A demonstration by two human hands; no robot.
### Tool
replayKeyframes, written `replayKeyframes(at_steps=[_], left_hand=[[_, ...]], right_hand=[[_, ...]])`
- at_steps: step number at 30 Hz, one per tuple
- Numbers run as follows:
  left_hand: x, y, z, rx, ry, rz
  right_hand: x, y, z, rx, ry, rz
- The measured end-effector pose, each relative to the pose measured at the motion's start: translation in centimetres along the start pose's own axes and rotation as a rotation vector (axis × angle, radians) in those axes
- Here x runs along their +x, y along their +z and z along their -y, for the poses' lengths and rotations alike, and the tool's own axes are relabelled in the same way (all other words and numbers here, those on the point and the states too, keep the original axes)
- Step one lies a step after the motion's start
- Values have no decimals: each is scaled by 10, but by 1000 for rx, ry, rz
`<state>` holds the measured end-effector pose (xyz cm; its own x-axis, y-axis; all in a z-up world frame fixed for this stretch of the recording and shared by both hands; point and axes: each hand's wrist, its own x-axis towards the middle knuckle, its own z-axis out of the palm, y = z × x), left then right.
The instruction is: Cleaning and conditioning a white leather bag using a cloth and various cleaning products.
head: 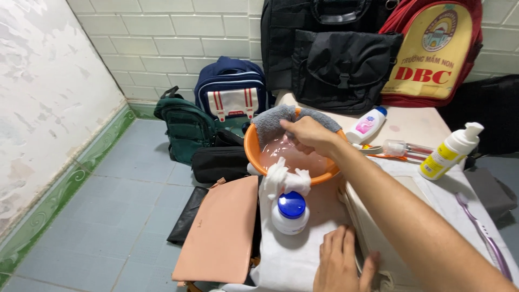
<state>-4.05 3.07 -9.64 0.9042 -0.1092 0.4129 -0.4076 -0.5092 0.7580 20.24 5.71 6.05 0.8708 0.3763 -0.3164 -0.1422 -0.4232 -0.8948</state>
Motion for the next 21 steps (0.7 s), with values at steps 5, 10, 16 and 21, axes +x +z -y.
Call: replayKeyframes(at_steps=[5,10,16,21], left_hand=[[2,-3,2,-21,73,9],[2,-6,0,-41,55,42],[3,-1,3,-44,120,-80],[5,-9,-3,-73,67,-21]], right_hand=[[6,-7,1,25,-89,67],[21,0,-7,-123,-207,-55],[22,-1,3,-121,-199,-44],[24,1,3,-260,-250,-109]])
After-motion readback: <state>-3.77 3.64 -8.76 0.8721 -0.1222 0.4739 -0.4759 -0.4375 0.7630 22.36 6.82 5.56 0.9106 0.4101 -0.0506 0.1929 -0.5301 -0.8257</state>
